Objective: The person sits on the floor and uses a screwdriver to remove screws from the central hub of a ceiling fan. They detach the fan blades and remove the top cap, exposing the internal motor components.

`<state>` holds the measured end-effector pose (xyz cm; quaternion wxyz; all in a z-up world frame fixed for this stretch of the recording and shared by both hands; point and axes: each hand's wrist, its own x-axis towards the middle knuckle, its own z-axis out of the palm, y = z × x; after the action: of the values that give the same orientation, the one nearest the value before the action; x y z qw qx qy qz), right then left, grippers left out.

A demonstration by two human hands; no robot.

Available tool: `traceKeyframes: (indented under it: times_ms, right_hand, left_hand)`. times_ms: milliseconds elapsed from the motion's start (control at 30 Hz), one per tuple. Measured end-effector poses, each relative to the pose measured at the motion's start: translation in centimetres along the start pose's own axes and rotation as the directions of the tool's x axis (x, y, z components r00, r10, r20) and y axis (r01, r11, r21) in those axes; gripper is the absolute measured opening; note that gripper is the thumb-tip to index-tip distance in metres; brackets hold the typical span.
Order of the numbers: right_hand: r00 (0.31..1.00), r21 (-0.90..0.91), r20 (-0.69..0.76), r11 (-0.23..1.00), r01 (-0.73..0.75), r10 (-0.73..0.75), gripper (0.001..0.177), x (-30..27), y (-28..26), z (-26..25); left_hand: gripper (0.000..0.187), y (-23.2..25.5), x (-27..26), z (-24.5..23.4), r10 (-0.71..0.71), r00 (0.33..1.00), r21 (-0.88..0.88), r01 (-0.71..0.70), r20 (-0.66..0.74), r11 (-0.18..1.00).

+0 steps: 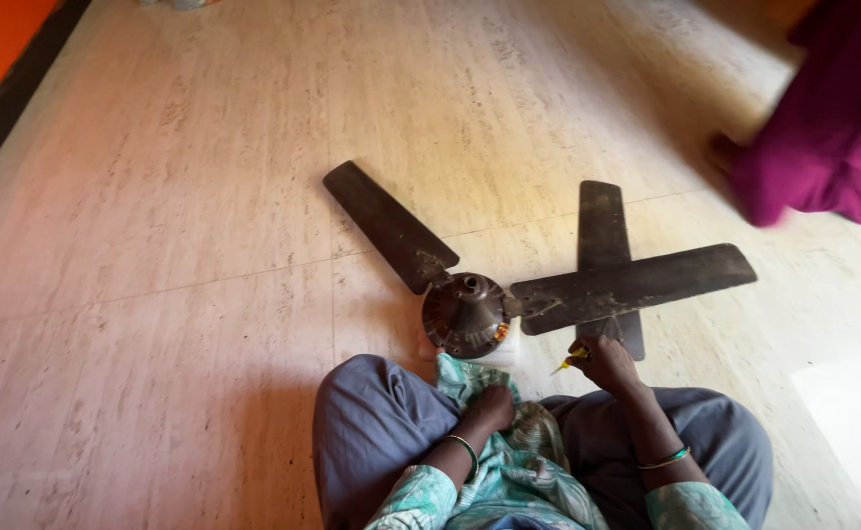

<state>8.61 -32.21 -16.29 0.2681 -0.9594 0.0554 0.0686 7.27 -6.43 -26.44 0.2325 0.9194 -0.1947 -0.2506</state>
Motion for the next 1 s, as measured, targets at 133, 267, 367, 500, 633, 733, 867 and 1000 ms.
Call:
traceKeyframes:
  times_ms: [133,267,367,500,633,733,867,1000]
  right_hand:
    - [0.989,0.055,-0.151,0.999,0.000,0.008,0.029,-1.3,-0.7,-0.5]
    - [0.991,0.089,-0.128,0.996,-0.022,0.034,0.029,-1.3,-0.5,0.1]
    - [0.993,0.083,-0.115,0.997,0.004,0.006,0.028,-1.4,0.0,1.2]
    - [0.995,0.061,-0.100,0.998,0.009,-0.003,0.028,-0.6,0.5,2.0]
    - [0.997,0.043,-0.069,0.999,-0.019,0.022,0.027,0.4,0.0,2.9]
    - [0.999,0.033,-0.022,0.999,-0.038,0.039,0.030,0.7,-0.9,3.4]
    - [0.999,-0.058,-0.005,0.998,-0.034,0.034,0.030,0.0,-3.8,3.0]
    - [0.999,-0.162,0.052,0.987,-0.007,0.015,0.029,-1.0,-6.7,2.7]
  left_hand:
    - [0.030,0.0,0.1,-0.3,0.019,0.984,0.159,-0.048,0.176,0.986]
    - [0.034,0.3,0.7,-0.8,-0.032,0.968,0.212,-0.022,0.248,0.977]
    - [0.033,1.2,1.7,-0.9,-0.041,0.931,0.310,-0.080,0.364,0.948]
    - [0.031,1.7,2.7,-1.0,-0.029,0.923,0.335,-0.109,0.382,0.936]
    - [0.029,0.0,1.6,-0.1,0.017,0.961,0.300,-0.104,0.277,0.948]
    - [0.027,-1.3,0.8,0.0,0.074,0.991,0.224,-0.097,0.109,0.970]
    - [0.026,-0.9,0.1,-1.1,-0.025,0.999,0.108,0.020,0.040,0.994]
    - [0.026,-0.1,-0.2,-1.9,-0.069,0.992,0.160,0.051,0.107,0.986]
